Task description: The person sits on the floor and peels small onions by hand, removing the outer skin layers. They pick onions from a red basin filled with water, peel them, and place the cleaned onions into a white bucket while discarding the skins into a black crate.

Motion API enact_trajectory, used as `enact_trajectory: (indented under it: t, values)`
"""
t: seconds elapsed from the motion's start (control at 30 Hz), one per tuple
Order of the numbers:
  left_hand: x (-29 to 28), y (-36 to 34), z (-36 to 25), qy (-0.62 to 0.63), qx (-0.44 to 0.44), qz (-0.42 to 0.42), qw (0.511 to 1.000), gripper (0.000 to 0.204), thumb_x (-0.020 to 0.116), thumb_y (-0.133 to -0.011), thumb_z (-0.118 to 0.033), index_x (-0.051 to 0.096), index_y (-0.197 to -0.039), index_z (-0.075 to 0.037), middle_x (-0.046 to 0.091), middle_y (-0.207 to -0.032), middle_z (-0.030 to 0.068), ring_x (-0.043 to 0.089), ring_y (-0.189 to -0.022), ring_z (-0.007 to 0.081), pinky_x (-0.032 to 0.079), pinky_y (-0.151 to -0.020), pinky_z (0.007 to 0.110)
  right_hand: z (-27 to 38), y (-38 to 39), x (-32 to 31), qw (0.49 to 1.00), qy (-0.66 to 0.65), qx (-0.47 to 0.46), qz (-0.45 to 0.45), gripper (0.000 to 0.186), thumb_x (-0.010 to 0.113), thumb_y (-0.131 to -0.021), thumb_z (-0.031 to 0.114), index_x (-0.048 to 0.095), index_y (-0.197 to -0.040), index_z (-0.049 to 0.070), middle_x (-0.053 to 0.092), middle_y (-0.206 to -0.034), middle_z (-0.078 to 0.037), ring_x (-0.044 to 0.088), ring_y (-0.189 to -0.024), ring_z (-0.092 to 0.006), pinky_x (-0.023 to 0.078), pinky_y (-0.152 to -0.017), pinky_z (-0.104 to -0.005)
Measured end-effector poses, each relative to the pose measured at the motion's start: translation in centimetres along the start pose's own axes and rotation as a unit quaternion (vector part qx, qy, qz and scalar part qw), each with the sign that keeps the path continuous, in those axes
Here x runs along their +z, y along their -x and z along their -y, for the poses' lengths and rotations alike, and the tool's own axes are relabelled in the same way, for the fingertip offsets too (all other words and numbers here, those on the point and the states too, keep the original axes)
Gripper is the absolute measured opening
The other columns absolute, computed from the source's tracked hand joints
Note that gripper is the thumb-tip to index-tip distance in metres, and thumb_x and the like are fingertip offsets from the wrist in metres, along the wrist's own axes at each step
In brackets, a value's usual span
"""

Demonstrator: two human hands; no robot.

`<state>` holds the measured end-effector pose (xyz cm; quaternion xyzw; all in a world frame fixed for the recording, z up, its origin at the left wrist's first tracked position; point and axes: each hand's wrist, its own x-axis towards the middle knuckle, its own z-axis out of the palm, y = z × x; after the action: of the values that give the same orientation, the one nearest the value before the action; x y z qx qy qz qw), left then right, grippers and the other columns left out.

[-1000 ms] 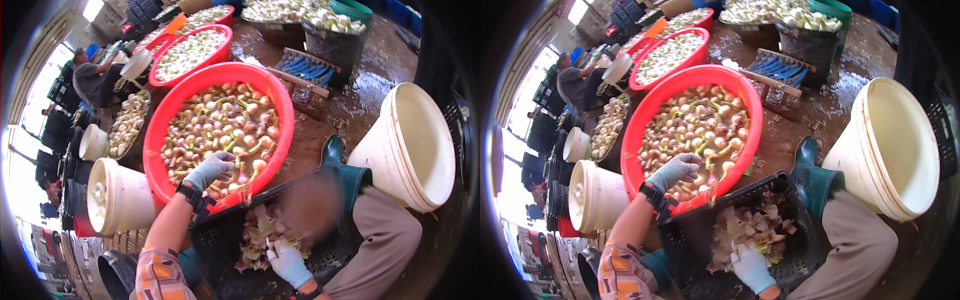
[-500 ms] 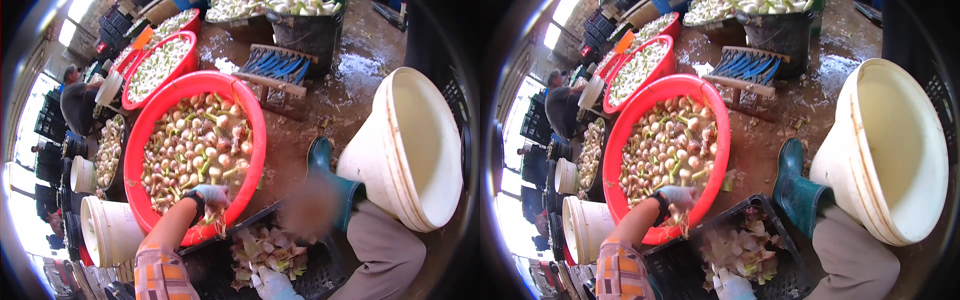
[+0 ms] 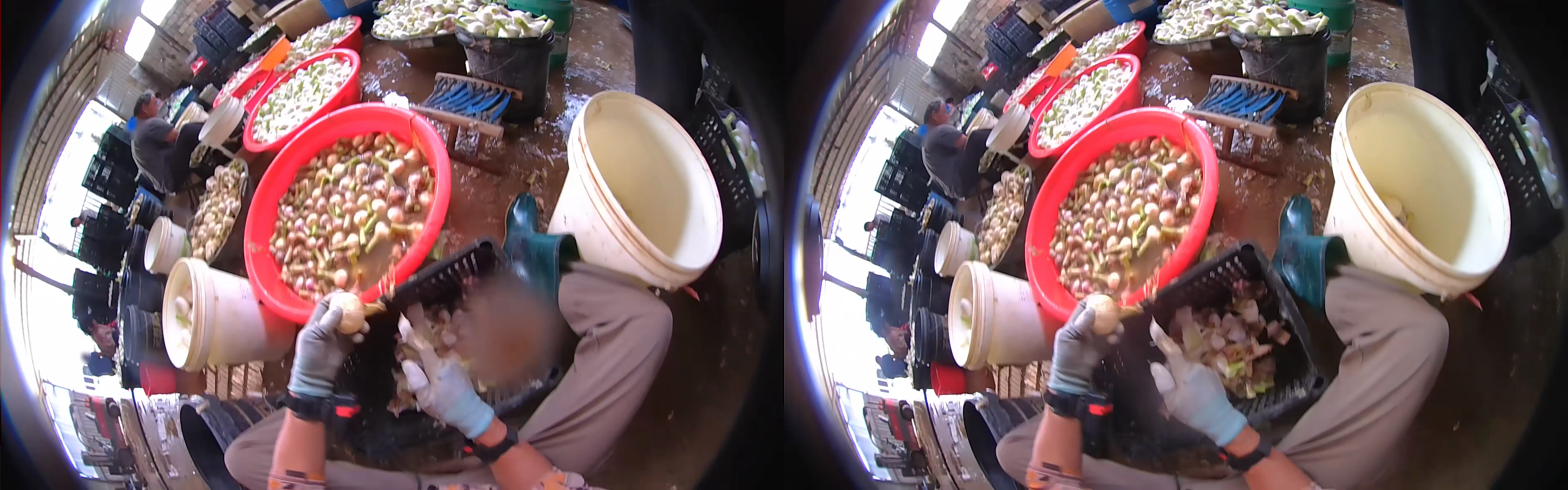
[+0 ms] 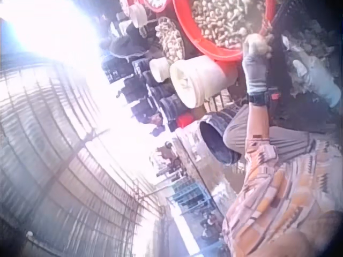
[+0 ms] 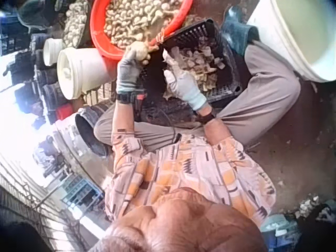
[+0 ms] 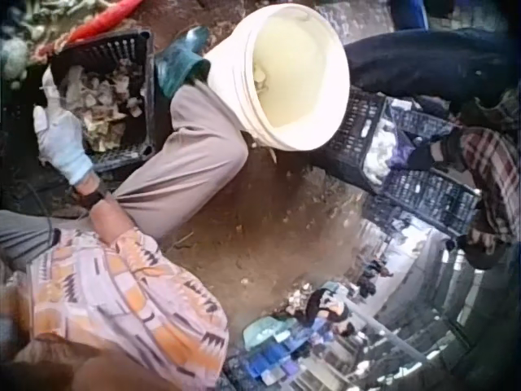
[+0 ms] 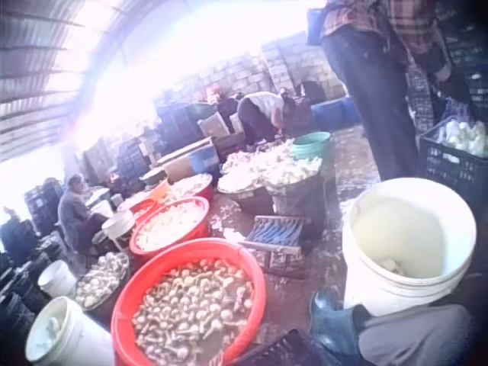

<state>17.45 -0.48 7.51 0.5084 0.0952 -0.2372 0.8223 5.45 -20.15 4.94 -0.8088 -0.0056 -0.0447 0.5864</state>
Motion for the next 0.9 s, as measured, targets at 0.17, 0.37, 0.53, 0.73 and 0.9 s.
enact_trajectory:
  t: [0.17,0.37,0.53,0.73,0.9]
  values:
    - [0.8,9.8,7.5,0.133,-0.006,-0.056,0.989,0.039,0.055,-0.098,-0.032,0.058,-0.116,0.003,0.066,-0.101,0.0157,0.061,-0.070,0.0205,0.044,-0.052,0.027,-0.2,2.7,2.3,0.985,0.085,0.026,0.150,0.054,0.047,-0.099,0.037,0.035,-0.149,0.022,0.068,-0.075,-0.017,0.067,-0.068,-0.0373,0.052,-0.061,-0.0491]
    - [0.4,12.9,9.1,0.193,0.016,-0.070,0.979,0.040,0.055,-0.099,-0.035,0.060,-0.112,0.002,0.067,-0.094,0.0147,0.059,-0.063,0.0201,0.042,-0.047,0.025,-0.5,5.7,4.6,0.992,0.081,-0.020,0.093,0.046,0.049,-0.098,0.035,0.047,-0.142,0.021,0.069,-0.079,-0.015,0.067,-0.067,-0.0362,0.051,-0.059,-0.0472]
    - [-0.2,13.3,9.7,0.135,0.035,-0.080,0.987,0.040,0.054,-0.099,-0.035,0.059,-0.114,0.002,0.066,-0.101,0.0168,0.058,-0.066,0.0211,0.041,-0.049,0.025,-0.2,4.9,4.6,0.949,-0.251,0.166,0.099,0.029,0.048,-0.102,0.028,0.063,-0.115,0.007,0.061,-0.064,-0.006,0.059,-0.051,-0.0176,0.047,-0.050,-0.0336]
    - [-1.0,12.7,10.0,0.156,-0.072,-0.068,0.983,0.037,0.049,-0.100,-0.034,0.058,-0.113,-0.001,0.065,-0.092,0.0099,0.060,-0.066,0.0169,0.049,-0.054,0.026,-2.5,3.9,0.8,0.995,-0.041,-0.053,0.068,0.041,0.069,-0.086,0.037,0.065,-0.110,0.003,0.070,-0.088,-0.014,0.069,-0.081,-0.0268,0.054,-0.074,-0.0371]
    - [-1.4,13.3,10.5,0.045,-0.004,-0.118,0.992,0.041,0.061,-0.095,-0.026,0.056,-0.126,0.000,0.065,-0.106,0.0087,0.063,-0.089,0.0148,0.051,-0.075,0.027,-2.3,4.2,3.8,0.979,0.040,-0.033,0.199,0.031,0.062,-0.089,0.039,0.070,-0.101,0.011,0.070,-0.096,-0.013,0.066,-0.088,-0.0355,0.054,-0.077,-0.0417]
